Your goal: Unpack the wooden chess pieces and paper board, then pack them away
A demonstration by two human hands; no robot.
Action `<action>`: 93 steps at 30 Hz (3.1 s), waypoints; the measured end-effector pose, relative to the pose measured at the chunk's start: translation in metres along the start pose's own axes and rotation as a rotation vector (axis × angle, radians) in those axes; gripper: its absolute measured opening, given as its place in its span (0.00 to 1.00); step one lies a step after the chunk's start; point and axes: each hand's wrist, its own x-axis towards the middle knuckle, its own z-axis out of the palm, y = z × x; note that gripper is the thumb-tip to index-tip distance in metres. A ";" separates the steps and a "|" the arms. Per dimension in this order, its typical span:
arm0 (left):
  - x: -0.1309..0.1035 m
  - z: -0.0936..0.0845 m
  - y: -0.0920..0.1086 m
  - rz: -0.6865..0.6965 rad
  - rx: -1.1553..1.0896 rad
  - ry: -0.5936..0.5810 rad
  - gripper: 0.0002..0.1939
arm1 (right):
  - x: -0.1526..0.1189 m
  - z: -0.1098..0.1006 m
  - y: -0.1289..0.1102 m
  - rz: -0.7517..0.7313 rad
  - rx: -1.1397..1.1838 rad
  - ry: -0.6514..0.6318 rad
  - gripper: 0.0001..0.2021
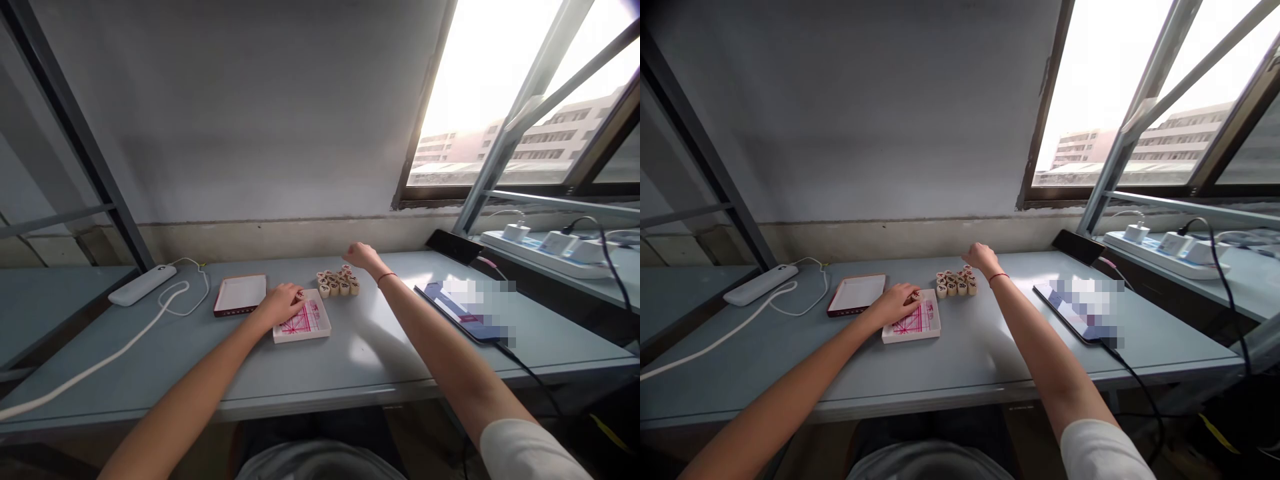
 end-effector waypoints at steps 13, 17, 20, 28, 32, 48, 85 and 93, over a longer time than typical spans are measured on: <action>-0.005 -0.003 0.002 0.003 0.023 -0.024 0.17 | 0.018 0.022 -0.016 0.099 -0.102 -0.139 0.18; -0.005 -0.003 0.001 -0.003 0.014 -0.032 0.17 | 0.007 0.003 -0.025 0.064 -0.090 -0.068 0.14; -0.003 0.000 -0.001 0.005 -0.033 0.013 0.21 | -0.018 -0.012 -0.038 -0.098 0.074 -0.015 0.11; 0.012 -0.019 0.010 0.063 -0.352 0.237 0.22 | -0.086 0.005 -0.060 -0.399 0.761 -0.272 0.18; 0.016 -0.022 0.009 0.039 -0.412 0.206 0.19 | -0.082 0.013 -0.052 -0.364 0.934 -0.335 0.18; 0.014 -0.006 0.011 0.137 0.051 0.070 0.08 | -0.093 -0.005 -0.034 -0.496 0.443 -0.263 0.10; -0.008 -0.029 -0.009 -0.071 0.181 -0.227 0.11 | -0.021 0.022 -0.080 -0.360 -0.289 -0.304 0.17; -0.008 -0.027 -0.010 -0.061 0.165 -0.214 0.16 | -0.021 0.018 -0.082 -0.368 -0.255 -0.315 0.16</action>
